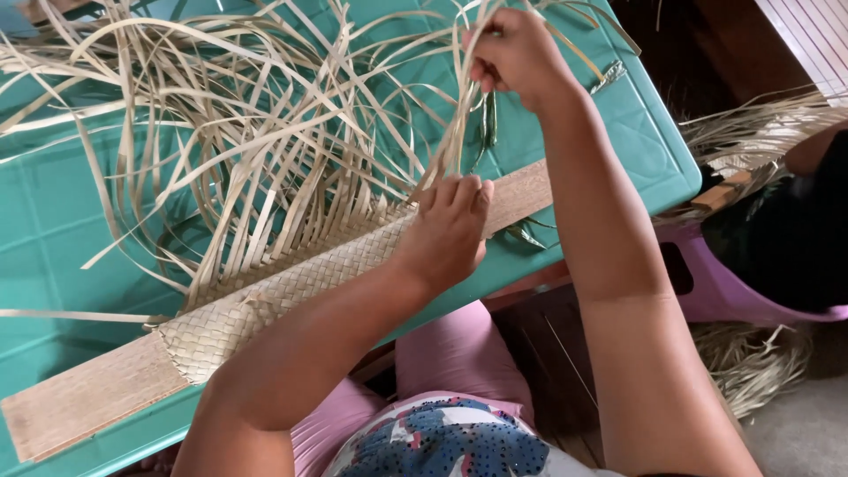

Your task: The person weaves dried plant fibers around a wooden frame to form a basket. They interlace the fibers by hand, press the weave to tighten it, and use a small tool to tuck in loose ends. The basket gradually takes shape as the weaving progresses.

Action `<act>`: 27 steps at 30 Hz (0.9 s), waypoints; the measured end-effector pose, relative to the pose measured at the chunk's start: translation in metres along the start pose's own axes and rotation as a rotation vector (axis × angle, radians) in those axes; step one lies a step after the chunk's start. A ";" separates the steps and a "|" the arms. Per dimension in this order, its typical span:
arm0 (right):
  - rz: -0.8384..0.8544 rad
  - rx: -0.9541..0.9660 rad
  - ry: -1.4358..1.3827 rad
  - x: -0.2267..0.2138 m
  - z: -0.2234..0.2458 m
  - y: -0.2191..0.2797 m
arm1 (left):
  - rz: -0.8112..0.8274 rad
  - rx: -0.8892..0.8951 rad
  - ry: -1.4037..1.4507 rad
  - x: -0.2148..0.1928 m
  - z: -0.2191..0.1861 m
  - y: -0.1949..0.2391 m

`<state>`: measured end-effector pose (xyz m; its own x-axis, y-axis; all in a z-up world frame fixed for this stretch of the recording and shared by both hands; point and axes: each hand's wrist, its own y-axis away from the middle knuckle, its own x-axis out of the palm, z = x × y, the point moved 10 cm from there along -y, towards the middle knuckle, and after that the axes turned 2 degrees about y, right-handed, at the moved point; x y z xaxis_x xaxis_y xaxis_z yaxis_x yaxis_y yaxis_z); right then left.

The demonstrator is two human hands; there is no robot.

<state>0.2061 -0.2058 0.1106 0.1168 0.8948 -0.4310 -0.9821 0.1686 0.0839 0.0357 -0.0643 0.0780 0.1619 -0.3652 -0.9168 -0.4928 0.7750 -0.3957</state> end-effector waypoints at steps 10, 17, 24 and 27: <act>0.027 -0.173 0.287 0.025 0.040 -0.028 | 0.129 -0.344 1.034 -0.004 0.040 -0.002; 0.000 -0.232 0.661 -0.012 0.034 0.100 | -0.121 -0.532 1.576 0.023 0.076 0.002; 0.138 0.018 0.661 0.005 -0.008 0.121 | -0.041 -0.483 1.333 0.024 0.069 0.000; 0.207 0.096 0.675 0.016 -0.032 0.106 | -0.051 -0.254 0.918 0.049 0.062 -0.005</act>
<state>0.0992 -0.1865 0.0837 -0.2187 0.4658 -0.8574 -0.9532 0.0860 0.2899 0.0987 -0.0543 0.0314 -0.4927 -0.7415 -0.4555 -0.6921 0.6512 -0.3114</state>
